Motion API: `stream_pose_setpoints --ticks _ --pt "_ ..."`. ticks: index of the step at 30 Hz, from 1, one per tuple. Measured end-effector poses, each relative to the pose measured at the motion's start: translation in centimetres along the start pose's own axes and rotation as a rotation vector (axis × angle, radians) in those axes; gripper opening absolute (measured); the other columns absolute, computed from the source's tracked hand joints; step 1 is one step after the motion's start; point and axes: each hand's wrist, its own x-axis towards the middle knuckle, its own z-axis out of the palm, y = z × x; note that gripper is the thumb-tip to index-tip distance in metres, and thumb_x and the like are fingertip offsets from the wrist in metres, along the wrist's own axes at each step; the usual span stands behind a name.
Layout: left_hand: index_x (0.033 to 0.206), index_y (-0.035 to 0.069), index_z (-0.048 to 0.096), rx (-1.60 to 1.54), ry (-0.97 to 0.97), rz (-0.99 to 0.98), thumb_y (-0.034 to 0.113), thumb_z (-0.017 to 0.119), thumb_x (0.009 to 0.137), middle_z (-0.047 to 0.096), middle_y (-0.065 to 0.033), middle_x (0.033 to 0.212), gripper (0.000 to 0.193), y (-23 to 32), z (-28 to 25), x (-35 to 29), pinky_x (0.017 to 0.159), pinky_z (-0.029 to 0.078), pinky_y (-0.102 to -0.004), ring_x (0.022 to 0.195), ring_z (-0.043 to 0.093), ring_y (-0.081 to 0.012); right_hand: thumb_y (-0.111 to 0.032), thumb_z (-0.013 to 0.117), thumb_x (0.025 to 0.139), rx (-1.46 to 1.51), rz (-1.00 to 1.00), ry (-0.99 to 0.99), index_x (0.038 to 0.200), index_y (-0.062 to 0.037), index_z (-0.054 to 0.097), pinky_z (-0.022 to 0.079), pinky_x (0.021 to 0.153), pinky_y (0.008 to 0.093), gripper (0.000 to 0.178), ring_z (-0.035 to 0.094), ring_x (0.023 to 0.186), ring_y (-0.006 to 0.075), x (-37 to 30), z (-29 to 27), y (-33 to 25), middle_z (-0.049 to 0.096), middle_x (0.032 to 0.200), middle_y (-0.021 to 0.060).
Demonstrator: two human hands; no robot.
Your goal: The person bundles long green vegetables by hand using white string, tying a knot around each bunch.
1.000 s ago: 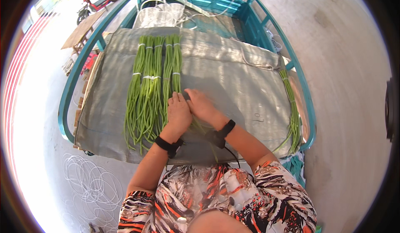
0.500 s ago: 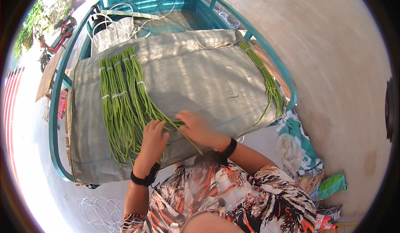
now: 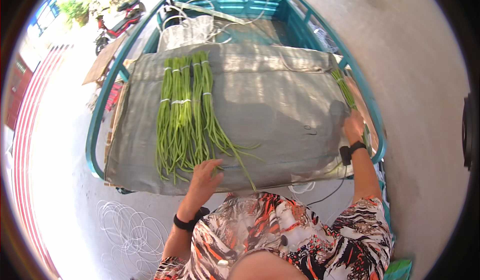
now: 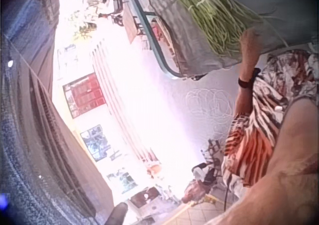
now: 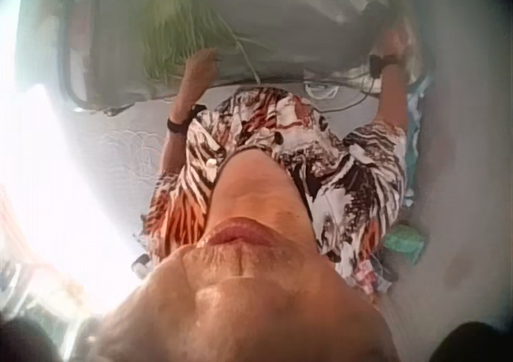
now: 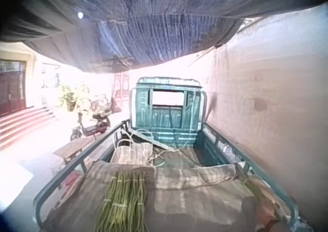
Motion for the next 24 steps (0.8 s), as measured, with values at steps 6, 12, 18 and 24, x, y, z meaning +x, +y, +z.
stream_pose_setpoints --ticks 6,12,18,24 --pt "0.124 0.010 0.049 0.325 0.002 0.217 0.025 0.061 0.083 0.044 -0.0103 0.132 0.046 2.3 3.9 1.5 0.104 0.024 -0.0488 0.131 0.028 -0.0317 -0.025 0.059 0.083 -0.064 0.085 -0.070 0.121 -0.0050 0.045 0.041 0.090 0.0464 0.045 0.050 0.108 0.0335 1.0 -0.3 0.8 0.051 0.117 0.0143" --pt "0.130 0.011 0.043 0.521 0.097 0.081 0.037 0.057 0.083 0.040 -0.0062 0.137 0.056 2.3 7.3 4.2 0.105 0.020 -0.0519 0.133 0.025 -0.0310 -0.029 0.058 0.083 -0.124 0.026 -0.039 0.107 -0.0031 0.056 0.045 0.083 0.0489 0.035 0.054 0.099 0.0362 2.7 0.8 1.3 0.055 0.106 0.0190" --pt "0.127 0.011 0.048 0.694 0.065 0.102 0.039 0.055 0.083 0.044 -0.0068 0.132 0.052 0.6 6.1 5.9 0.106 0.016 -0.0502 0.131 0.028 -0.0289 -0.028 0.061 0.075 -0.017 0.017 -0.173 0.103 0.0011 0.056 0.047 0.074 0.0454 0.041 0.059 0.088 0.0369 4.3 -0.8 -0.1 0.060 0.094 0.0206" --pt "0.101 0.009 0.061 0.758 0.023 0.090 0.035 0.058 0.081 0.055 -0.0066 0.107 0.034 1.5 3.9 6.5 0.105 0.019 -0.0500 0.113 0.042 -0.0265 -0.023 0.063 0.076 0.295 0.020 -0.144 0.101 0.0009 0.053 0.045 0.073 0.0478 0.036 0.058 0.087 0.0391 3.7 -1.8 -0.9 0.059 0.093 0.0207"
